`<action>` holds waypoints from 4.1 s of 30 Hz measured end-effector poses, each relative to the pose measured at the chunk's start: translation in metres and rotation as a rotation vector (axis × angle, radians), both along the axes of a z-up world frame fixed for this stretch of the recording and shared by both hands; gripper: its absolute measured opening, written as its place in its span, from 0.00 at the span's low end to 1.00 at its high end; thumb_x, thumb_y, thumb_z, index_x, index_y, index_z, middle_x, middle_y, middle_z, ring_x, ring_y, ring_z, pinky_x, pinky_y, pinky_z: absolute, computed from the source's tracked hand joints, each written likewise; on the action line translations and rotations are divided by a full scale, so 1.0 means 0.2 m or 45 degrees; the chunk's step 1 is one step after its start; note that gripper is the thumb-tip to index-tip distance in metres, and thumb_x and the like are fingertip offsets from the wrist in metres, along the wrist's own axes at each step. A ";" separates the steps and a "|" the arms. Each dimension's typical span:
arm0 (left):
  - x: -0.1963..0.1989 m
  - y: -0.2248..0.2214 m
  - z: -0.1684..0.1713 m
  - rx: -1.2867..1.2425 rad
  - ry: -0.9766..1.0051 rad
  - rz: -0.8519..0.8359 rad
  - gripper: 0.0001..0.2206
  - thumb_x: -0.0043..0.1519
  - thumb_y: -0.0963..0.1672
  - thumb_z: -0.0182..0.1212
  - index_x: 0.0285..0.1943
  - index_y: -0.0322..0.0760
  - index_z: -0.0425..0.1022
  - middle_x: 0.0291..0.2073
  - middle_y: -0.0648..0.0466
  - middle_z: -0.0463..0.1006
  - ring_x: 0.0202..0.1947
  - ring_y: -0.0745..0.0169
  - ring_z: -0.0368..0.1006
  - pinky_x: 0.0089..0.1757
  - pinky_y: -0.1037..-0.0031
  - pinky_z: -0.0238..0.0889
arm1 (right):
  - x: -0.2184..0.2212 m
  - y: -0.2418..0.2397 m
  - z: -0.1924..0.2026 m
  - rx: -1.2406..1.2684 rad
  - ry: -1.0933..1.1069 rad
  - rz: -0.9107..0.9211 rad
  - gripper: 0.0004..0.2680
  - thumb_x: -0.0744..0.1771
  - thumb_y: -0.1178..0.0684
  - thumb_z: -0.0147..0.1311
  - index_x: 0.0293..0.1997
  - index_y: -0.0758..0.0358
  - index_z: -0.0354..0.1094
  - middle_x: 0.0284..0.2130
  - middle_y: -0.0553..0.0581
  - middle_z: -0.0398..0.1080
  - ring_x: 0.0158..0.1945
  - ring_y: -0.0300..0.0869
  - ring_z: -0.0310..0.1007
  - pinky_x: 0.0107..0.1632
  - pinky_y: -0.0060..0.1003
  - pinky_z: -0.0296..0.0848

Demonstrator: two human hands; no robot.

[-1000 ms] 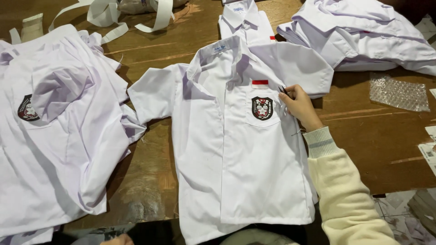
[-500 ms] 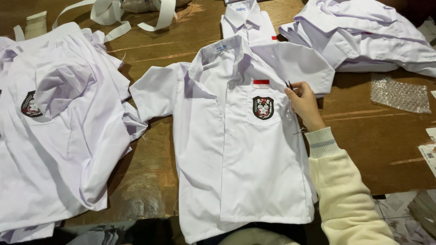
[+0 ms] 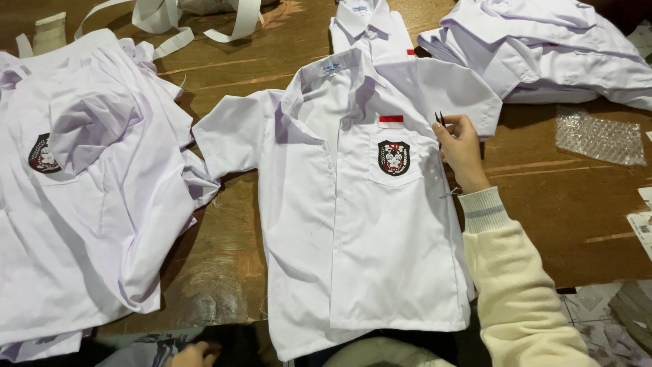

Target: Trimming loose threads from a white shirt using small scissors

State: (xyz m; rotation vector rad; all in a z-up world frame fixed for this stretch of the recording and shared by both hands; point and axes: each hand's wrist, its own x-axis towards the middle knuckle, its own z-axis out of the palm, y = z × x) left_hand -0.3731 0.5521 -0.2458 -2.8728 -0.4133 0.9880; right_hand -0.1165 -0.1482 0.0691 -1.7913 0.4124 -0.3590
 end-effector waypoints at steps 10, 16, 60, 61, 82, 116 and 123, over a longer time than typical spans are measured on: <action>0.27 -0.71 1.58 -0.719 -0.085 -0.282 0.09 0.59 0.54 0.58 0.45 0.72 0.81 0.33 0.81 0.90 0.34 0.82 0.87 0.44 0.86 0.73 | -0.12 -0.01 0.19 -0.012 -0.037 -0.020 0.10 0.72 0.46 0.51 0.55 0.60 0.62 0.30 0.46 0.60 0.26 0.31 0.57 0.26 0.25 0.58; 0.50 -1.03 2.04 -1.382 -0.590 -0.553 0.18 0.62 0.46 0.59 0.61 0.43 0.72 0.54 0.56 0.80 0.52 0.65 0.79 0.52 0.73 0.68 | -0.31 -0.08 0.26 -0.350 -0.009 -0.044 0.06 0.71 0.49 0.58 0.42 0.54 0.66 0.31 0.44 0.62 0.34 0.31 0.57 0.40 0.28 0.60; 2.20 -2.36 1.31 -1.728 -0.694 0.102 0.11 0.57 0.40 0.46 0.48 0.42 0.64 0.38 0.52 0.74 0.39 0.58 0.70 0.42 0.71 0.61 | -1.76 0.29 -0.45 -0.411 -0.037 -0.973 0.06 0.71 0.63 0.55 0.53 0.62 0.72 0.36 0.55 0.70 0.30 0.38 0.60 0.33 0.29 0.59; 2.18 -2.35 1.33 -1.728 -0.691 0.101 0.11 0.57 0.40 0.46 0.48 0.42 0.64 0.38 0.52 0.74 0.39 0.58 0.70 0.42 0.71 0.61 | -1.78 0.25 -0.48 -0.412 -0.035 -0.974 0.06 0.71 0.63 0.55 0.53 0.62 0.72 0.36 0.55 0.70 0.30 0.38 0.60 0.33 0.29 0.59; 1.39 -2.15 1.37 -0.878 -1.050 -1.312 0.30 0.58 0.55 0.62 0.65 0.37 0.66 0.69 0.50 0.64 0.70 0.51 0.58 0.59 0.27 0.42 | -1.10 -0.09 0.05 -0.777 -0.209 0.039 0.03 0.70 0.62 0.54 0.48 0.65 0.69 0.24 0.49 0.65 0.19 0.30 0.55 0.21 0.21 0.58; 1.47 -2.24 1.35 -1.243 -0.987 -0.771 0.03 0.57 0.46 0.69 0.32 0.49 0.80 0.40 0.62 0.74 0.52 0.59 0.68 0.61 0.32 0.43 | -0.17 0.21 -0.11 -1.086 0.130 0.499 0.13 0.65 0.49 0.59 0.55 0.49 0.70 0.42 0.57 0.78 0.47 0.55 0.79 0.46 0.53 0.78; 1.49 -2.22 1.32 -1.221 -0.957 -0.862 0.04 0.64 0.47 0.62 0.39 0.48 0.76 0.41 0.59 0.72 0.54 0.56 0.66 0.61 0.35 0.45 | -0.17 0.22 -0.13 -1.085 0.126 0.485 0.13 0.65 0.49 0.58 0.55 0.48 0.70 0.44 0.55 0.77 0.48 0.55 0.78 0.47 0.53 0.77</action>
